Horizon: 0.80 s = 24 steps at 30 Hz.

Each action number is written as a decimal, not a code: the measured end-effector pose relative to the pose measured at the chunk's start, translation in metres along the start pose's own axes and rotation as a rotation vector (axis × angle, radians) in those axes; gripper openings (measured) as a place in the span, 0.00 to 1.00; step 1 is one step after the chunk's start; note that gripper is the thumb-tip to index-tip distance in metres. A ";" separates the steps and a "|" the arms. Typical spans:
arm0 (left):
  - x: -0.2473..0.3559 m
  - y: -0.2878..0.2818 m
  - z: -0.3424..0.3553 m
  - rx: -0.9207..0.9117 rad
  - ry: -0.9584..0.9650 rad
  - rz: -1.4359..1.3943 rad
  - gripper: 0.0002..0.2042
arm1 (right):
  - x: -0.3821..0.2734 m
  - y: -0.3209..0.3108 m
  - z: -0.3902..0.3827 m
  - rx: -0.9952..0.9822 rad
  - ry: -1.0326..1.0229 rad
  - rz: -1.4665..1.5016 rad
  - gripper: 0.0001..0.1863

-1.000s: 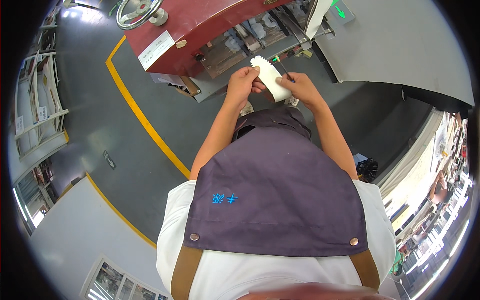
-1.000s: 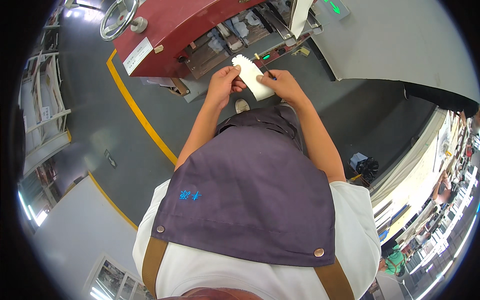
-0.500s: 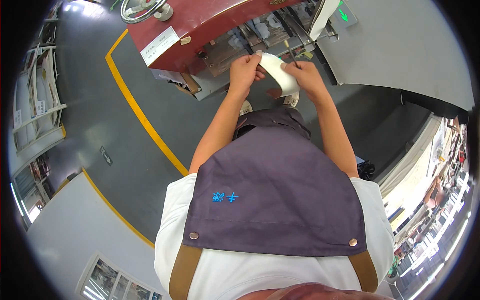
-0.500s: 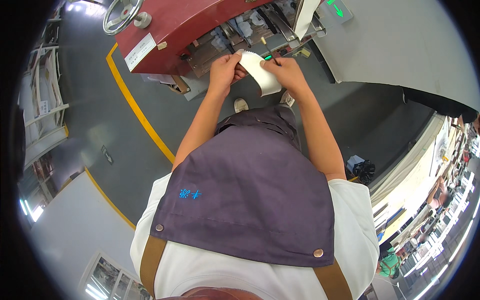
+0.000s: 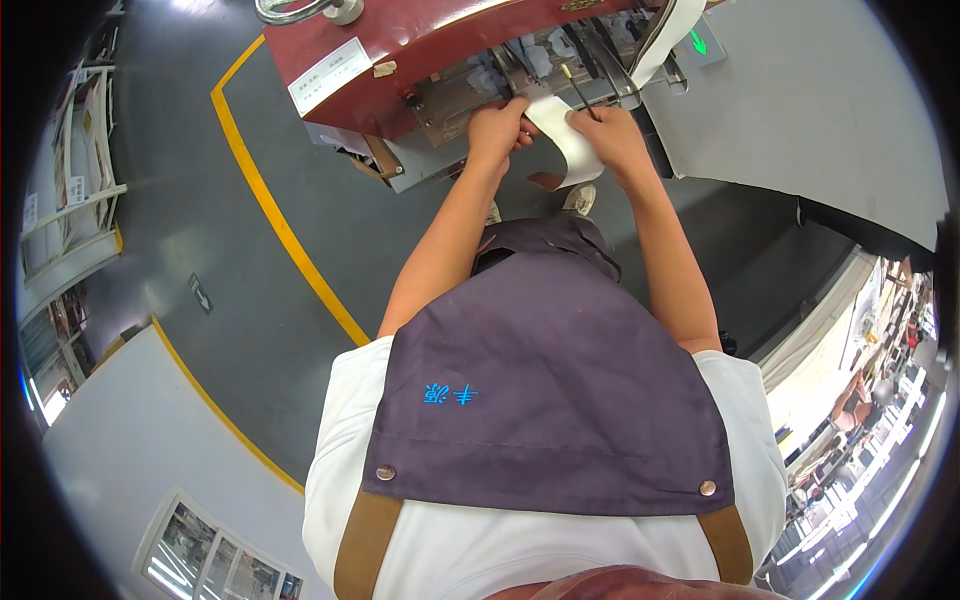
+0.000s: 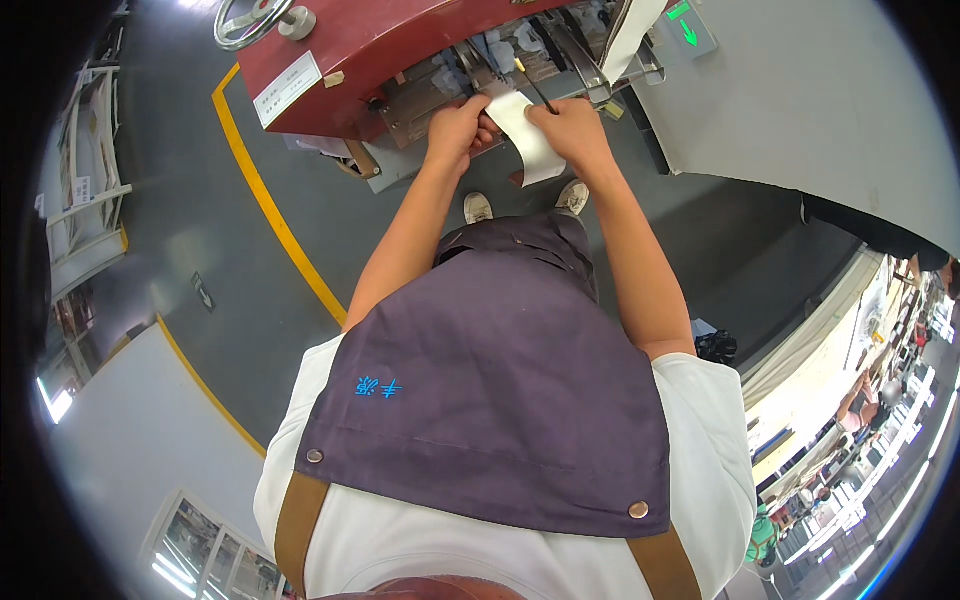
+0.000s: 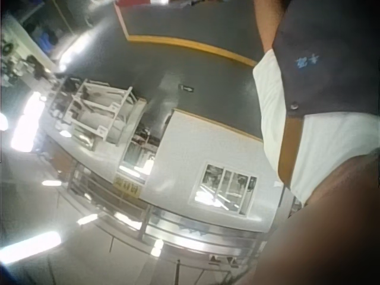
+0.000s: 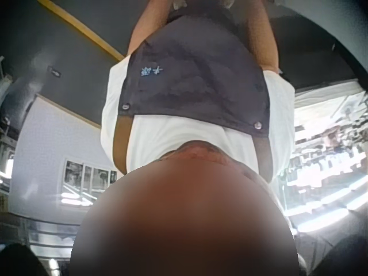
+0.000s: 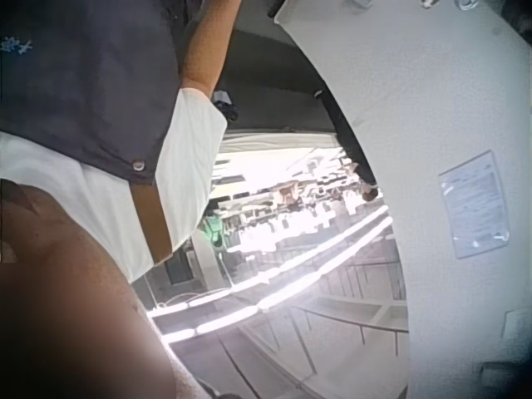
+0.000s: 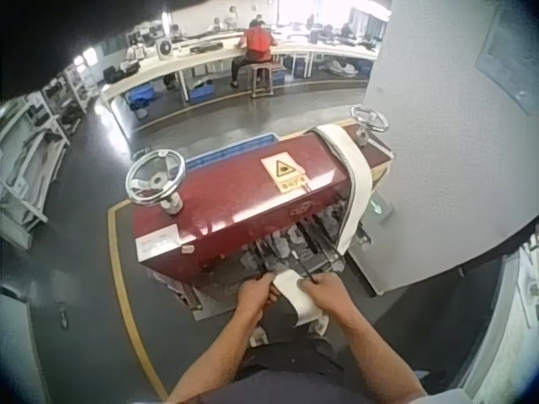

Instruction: Skiving the edges of leather straps using an industrial skiving machine.

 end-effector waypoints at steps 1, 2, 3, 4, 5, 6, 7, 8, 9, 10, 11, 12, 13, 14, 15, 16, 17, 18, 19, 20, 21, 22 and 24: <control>0.002 -0.002 0.001 0.019 0.017 -0.019 0.14 | 0.002 0.002 0.003 -0.003 0.000 0.000 0.17; 0.003 -0.002 0.000 0.022 0.017 -0.019 0.14 | 0.002 0.003 0.008 0.023 -0.059 -0.073 0.18; 0.004 -0.005 0.000 0.042 0.015 -0.029 0.15 | -0.001 0.004 0.010 0.051 -0.117 -0.144 0.19; 0.005 -0.007 0.000 0.061 0.014 -0.038 0.16 | 0.001 0.007 0.013 0.050 -0.117 -0.143 0.19; 0.005 -0.009 -0.002 0.063 0.013 -0.036 0.16 | -0.002 0.010 0.015 0.073 -0.167 -0.262 0.19; 0.010 -0.008 -0.005 0.058 0.041 0.026 0.15 | -0.006 0.012 0.017 0.102 -0.214 -0.377 0.20; 0.015 -0.007 -0.009 0.053 0.068 0.087 0.15 | -0.003 0.015 0.021 0.108 -0.210 -0.371 0.20; 0.015 -0.008 -0.010 0.047 0.067 0.096 0.15 | -0.003 0.016 0.026 0.132 -0.221 -0.405 0.20; 0.014 -0.007 -0.013 0.016 0.059 0.197 0.15 | -0.007 0.019 0.028 0.153 -0.234 -0.442 0.20; 0.013 -0.005 -0.015 -0.017 0.051 0.298 0.16 | -0.014 0.022 0.031 0.175 -0.274 -0.434 0.20; 0.012 -0.004 -0.013 -0.022 0.050 0.303 0.16 | -0.018 0.025 0.035 0.179 -0.269 -0.431 0.20; 0.010 -0.002 -0.012 -0.048 0.071 0.300 0.16 | -0.021 0.026 0.039 0.208 -0.267 -0.439 0.21; 0.009 0.000 -0.011 -0.074 0.092 0.296 0.15 | -0.022 0.025 0.040 0.238 -0.265 -0.448 0.21; 0.004 0.001 -0.011 -0.077 0.091 0.302 0.15 | -0.016 0.024 0.042 0.191 -0.229 -0.435 0.22; 0.006 -0.003 -0.011 -0.030 0.153 0.339 0.15 | -0.011 0.021 0.042 0.190 -0.234 -0.434 0.22; 0.009 -0.005 -0.012 0.014 0.217 0.373 0.14 | 0.000 0.024 0.041 0.095 -0.214 -0.370 0.23; 0.006 -0.004 -0.013 0.016 0.223 0.370 0.14 | 0.011 0.031 0.039 0.000 -0.193 -0.305 0.24; 0.006 -0.004 -0.015 0.062 0.243 0.395 0.15 | 0.013 0.028 0.031 0.053 -0.185 -0.229 0.26; 0.006 -0.007 -0.015 0.110 0.262 0.420 0.16 | 0.008 0.029 0.035 0.055 -0.189 -0.229 0.26; 0.015 -0.010 -0.009 0.178 0.352 0.590 0.18 | 0.001 0.027 0.041 0.101 -0.195 -0.280 0.26; 0.019 -0.009 -0.007 0.175 0.349 0.589 0.18 | -0.003 0.028 0.041 0.145 -0.192 -0.333 0.27; 0.023 -0.011 -0.005 0.196 0.347 0.595 0.19 | -0.007 0.027 0.044 0.206 -0.205 -0.366 0.27; 0.023 -0.016 -0.005 0.224 0.345 0.598 0.20 | -0.006 0.028 0.043 0.171 -0.179 -0.352 0.27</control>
Point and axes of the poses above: each hand's wrist, its own z-axis towards the middle knuckle, its own y-axis out of the palm, x = y × z, the point moved 9 cm from there along z, towards the middle knuckle, and after that the axes turned 2 degrees about -x, right-handed, at the moved point
